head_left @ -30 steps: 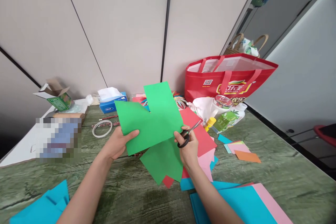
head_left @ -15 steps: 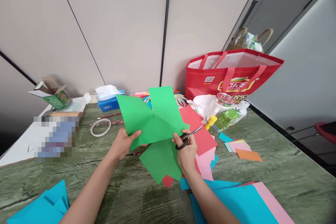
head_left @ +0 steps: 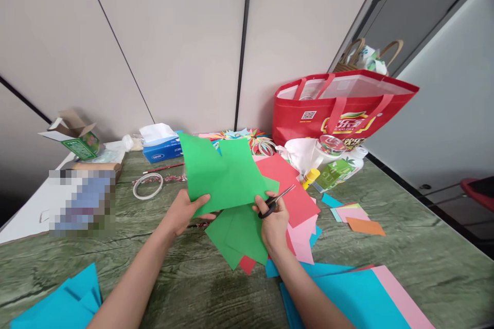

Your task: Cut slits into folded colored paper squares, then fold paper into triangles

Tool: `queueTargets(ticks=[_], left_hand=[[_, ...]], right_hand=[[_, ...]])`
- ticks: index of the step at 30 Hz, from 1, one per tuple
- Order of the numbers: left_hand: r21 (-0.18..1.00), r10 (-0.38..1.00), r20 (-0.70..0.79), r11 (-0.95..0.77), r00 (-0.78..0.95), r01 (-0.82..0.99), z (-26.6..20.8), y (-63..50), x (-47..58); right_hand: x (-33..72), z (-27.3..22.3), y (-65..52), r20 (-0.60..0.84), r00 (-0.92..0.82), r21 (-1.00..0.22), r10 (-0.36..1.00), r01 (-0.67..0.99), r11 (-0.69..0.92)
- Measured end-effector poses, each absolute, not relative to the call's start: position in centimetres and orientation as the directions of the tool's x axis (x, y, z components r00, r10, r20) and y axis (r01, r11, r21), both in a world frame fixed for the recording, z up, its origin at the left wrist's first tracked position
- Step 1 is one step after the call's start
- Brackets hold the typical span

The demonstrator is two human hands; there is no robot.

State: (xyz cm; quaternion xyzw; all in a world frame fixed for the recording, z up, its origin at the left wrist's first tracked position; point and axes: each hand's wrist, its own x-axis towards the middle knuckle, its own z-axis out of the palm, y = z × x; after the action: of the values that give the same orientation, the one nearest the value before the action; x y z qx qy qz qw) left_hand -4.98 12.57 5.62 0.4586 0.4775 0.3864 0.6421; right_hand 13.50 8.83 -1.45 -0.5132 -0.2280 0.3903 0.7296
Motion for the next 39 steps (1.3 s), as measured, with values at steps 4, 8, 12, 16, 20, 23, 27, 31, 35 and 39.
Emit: queueTargets(ticks=[4, 8, 12, 16, 20, 23, 27, 31, 35, 39], left_hand=[[0.978, 0.951, -0.198, 0.207, 0.238, -0.014, 6.3, 12.4, -5.4], [0.987, 0.955, -0.163, 0.156, 0.248, 0.048, 7.0, 12.0, -5.3], [0.983, 0.971, -0.182, 0.172, 0.158, 0.070, 6.2, 12.5, -5.1], [0.975, 0.976, -0.202, 0.192, 0.076, 0.115, 5.4, 13.2, -5.5], [0.970, 0.977, -0.205, 0.194, 0.058, 0.148, 5.5, 13.3, -6.1], [0.964, 0.975, -0.217, 0.208, 0.039, 0.164, 5.5, 13.4, -6.2], [0.970, 0.978, -0.208, 0.205, 0.011, 0.132, 5.7, 13.5, -6.2], [0.972, 0.973, -0.228, 0.226, 0.035, 0.063, 6.4, 13.3, -6.1], [0.962, 0.961, -0.272, 0.272, 0.046, 0.009, 6.5, 13.3, -6.2], [0.954, 0.953, -0.298, 0.300, 0.054, -0.023, 6.2, 13.4, -6.3]], right_hand=[[13.4, -1.1, 8.6, -0.057, 0.601, -0.933, 0.798, -0.316, 0.171], [13.4, -0.6, 8.4, 0.001, 0.637, -0.950, 0.771, -0.240, 0.200], [13.4, -0.9, 8.5, -0.051, 0.588, -0.948, 0.808, -0.283, 0.147], [13.3, -1.4, 8.7, -0.096, 0.531, -0.945, 0.842, -0.314, 0.090], [13.3, -1.5, 8.7, -0.109, 0.496, -0.944, 0.861, -0.322, 0.066], [13.3, -1.4, 8.6, -0.115, 0.453, -0.947, 0.884, -0.318, 0.040], [13.3, -0.8, 8.4, -0.117, 0.387, -0.955, 0.914, -0.298, 0.004], [13.4, 0.6, 8.1, -0.038, 0.484, -0.959, 0.874, -0.263, 0.104], [13.0, 1.9, 7.1, 0.027, 0.423, -0.957, 0.906, -0.251, 0.146], [12.2, 1.6, 5.7, 0.065, 0.141, -0.968, 0.988, -0.233, 0.097]])
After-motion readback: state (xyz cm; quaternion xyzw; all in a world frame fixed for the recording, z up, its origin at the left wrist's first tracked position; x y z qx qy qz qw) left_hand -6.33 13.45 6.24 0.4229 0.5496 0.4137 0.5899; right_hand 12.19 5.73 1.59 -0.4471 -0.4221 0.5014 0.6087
